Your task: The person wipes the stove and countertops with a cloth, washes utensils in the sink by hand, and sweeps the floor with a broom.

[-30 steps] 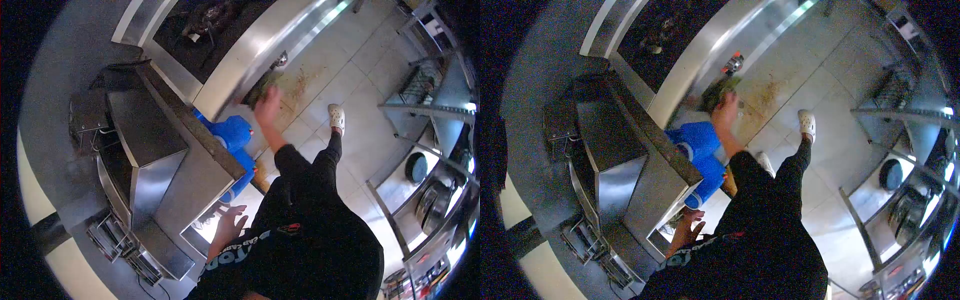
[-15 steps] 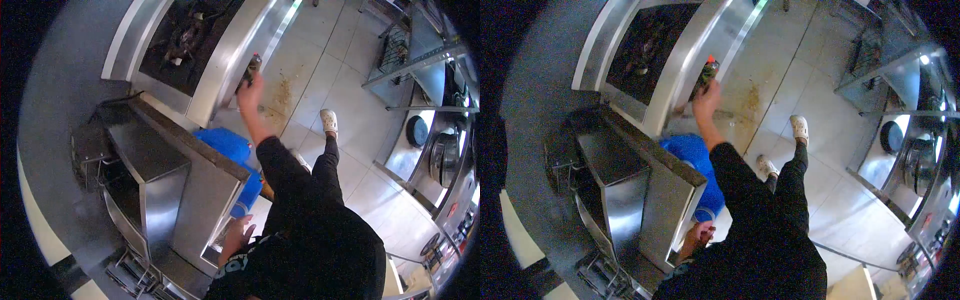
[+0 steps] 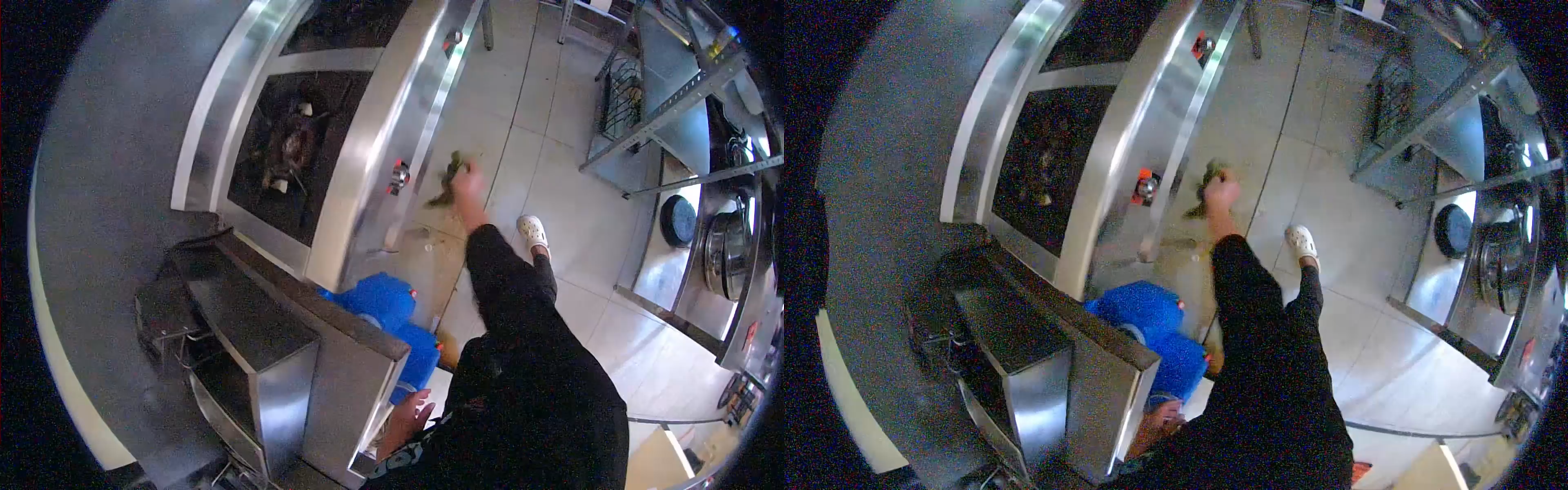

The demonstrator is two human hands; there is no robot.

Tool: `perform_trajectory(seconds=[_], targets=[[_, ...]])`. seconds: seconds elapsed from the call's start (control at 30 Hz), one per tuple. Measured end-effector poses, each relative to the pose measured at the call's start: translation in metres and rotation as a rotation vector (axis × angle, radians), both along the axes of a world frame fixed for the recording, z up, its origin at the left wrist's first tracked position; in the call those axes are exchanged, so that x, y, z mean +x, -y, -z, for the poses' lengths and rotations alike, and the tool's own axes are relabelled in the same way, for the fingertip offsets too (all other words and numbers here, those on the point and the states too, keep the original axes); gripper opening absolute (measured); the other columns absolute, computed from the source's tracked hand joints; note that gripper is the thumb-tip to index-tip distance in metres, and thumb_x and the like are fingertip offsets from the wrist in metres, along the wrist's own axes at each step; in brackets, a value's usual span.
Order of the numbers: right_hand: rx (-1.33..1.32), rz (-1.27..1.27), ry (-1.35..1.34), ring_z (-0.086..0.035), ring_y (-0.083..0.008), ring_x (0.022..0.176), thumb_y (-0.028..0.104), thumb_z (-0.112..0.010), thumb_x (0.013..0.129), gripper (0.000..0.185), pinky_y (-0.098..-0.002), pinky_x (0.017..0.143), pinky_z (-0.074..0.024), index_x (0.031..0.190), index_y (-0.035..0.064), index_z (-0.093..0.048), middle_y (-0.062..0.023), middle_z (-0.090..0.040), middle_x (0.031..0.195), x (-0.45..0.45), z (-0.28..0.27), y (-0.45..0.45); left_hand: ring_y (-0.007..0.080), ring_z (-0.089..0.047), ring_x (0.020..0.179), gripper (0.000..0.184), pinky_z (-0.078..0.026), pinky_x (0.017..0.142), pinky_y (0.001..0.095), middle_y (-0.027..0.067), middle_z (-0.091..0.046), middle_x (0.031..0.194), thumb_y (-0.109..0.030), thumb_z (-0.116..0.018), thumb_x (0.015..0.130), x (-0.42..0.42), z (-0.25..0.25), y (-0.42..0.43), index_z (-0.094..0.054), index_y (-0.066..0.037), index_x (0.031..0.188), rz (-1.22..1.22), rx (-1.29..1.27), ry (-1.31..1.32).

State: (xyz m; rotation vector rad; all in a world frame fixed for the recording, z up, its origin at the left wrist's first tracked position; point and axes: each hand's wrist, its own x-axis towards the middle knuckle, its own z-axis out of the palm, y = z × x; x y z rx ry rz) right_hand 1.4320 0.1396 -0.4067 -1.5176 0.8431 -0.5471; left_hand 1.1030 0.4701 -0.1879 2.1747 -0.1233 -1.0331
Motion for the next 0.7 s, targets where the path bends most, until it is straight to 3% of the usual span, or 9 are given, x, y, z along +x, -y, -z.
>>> perform_trajectory(seconds=[0.07,0.13,0.3,0.37,0.47,0.53,0.6,0.67,0.7], targets=[[0.312,-0.012,-0.042,-0.054,-0.0162,0.055,0.008,-0.047,0.078,0.018,-0.0294,0.044,-0.0428,0.095,0.0004,-0.049,-0.0031,-0.055,0.068,-0.009,-0.103,0.018,0.0243,-0.056,0.080,0.032,-0.046,0.064,0.0323,0.0143,-0.055,0.093,-0.016,-0.057,0.076,0.011,-0.011,0.009,-0.047,-0.005,0.103,0.028,0.018,0.056],[0.518,-0.190,0.181,-0.055,-0.0169,0.069,0.007,-0.048,0.073,0.023,-0.0267,0.057,-0.0449,0.096,0.0032,-0.049,-0.0062,-0.056,0.077,-0.032,-0.157,0.019,0.0245,-0.055,0.081,0.032,-0.045,0.066,0.0331,0.0139,-0.056,0.092,-0.018,-0.058,0.075,0.026,-0.008,0.018,-0.048,-0.006,0.103,0.110,0.004,0.154],[0.920,-0.433,0.370,-0.054,-0.0185,0.077,0.004,-0.047,0.075,0.025,-0.0291,0.065,-0.0452,0.099,0.0024,-0.047,-0.0089,-0.056,0.078,0.018,-0.136,-0.042,0.0261,-0.055,0.082,0.033,-0.043,0.071,0.0358,0.0146,-0.055,0.095,-0.020,-0.057,0.076,0.094,-0.032,0.083,-0.048,-0.003,0.103,0.094,0.149,-0.048],[-0.131,-0.568,0.197,-0.053,-0.0242,0.074,0.007,-0.050,0.074,0.026,-0.0339,0.066,-0.0439,0.099,0.0003,-0.045,-0.0143,-0.054,0.076,0.050,-0.099,-0.034,0.0272,-0.054,0.084,0.033,-0.043,0.073,0.0361,0.0152,-0.055,0.096,-0.020,-0.055,0.076,0.107,-0.030,0.098,-0.047,-0.001,0.103,0.031,0.156,-0.001],[-0.107,-0.343,0.065,-0.053,-0.0283,0.069,0.010,-0.050,0.074,0.025,-0.0373,0.062,-0.0421,0.096,0.0002,-0.045,-0.0176,-0.053,0.074,0.069,-0.036,-0.005,0.0279,-0.053,0.087,0.034,-0.042,0.075,0.0364,0.0152,-0.053,0.098,-0.021,-0.053,0.078,0.105,-0.030,0.121,-0.046,-0.002,0.105,-0.090,0.162,-0.158],[-0.149,-0.327,-0.058,-0.053,-0.0279,0.068,0.010,-0.050,0.074,0.024,-0.0370,0.060,-0.0422,0.096,0.0000,-0.045,-0.0170,-0.054,0.074,0.064,-0.074,0.018,0.0278,-0.053,0.088,0.034,-0.041,0.075,0.0362,0.0155,-0.052,0.101,-0.021,-0.052,0.078,0.110,-0.034,0.130,-0.045,-0.003,0.107,-0.098,0.176,-0.232],[0.227,-0.506,-0.002,-0.053,-0.0273,0.068,0.009,-0.049,0.075,0.025,-0.0381,0.058,-0.0415,0.098,0.0016,-0.045,-0.0151,-0.054,0.079,0.041,-0.121,0.026,0.0283,-0.053,0.087,0.033,-0.041,0.075,0.0361,0.0160,-0.051,0.101,-0.020,-0.051,0.079,0.112,-0.041,0.142,-0.045,-0.005,0.107,0.120,0.177,-0.072],[0.578,-0.468,0.447,-0.049,-0.0335,0.087,0.010,-0.047,0.073,0.029,-0.0435,0.077,-0.0374,0.101,0.0038,-0.047,-0.0165,-0.052,0.097,-0.009,-0.159,-0.011,0.0284,-0.053,0.087,0.033,-0.041,0.076,0.0363,0.0160,-0.051,0.101,-0.021,-0.051,0.079,0.103,-0.031,0.135,-0.045,-0.005,0.107,0.141,0.150,-0.057],[0.199,-0.434,0.419,-0.049,-0.0335,0.084,0.009,-0.047,0.072,0.025,-0.0427,0.075,-0.0384,0.097,0.0045,-0.049,-0.0147,-0.053,0.093,-0.028,-0.186,-0.032,0.0285,-0.053,0.086,0.033,-0.041,0.076,0.0365,0.0160,-0.051,0.100,-0.021,-0.051,0.079,0.099,-0.027,0.131,-0.045,-0.005,0.107,0.170,0.120,-0.042]])
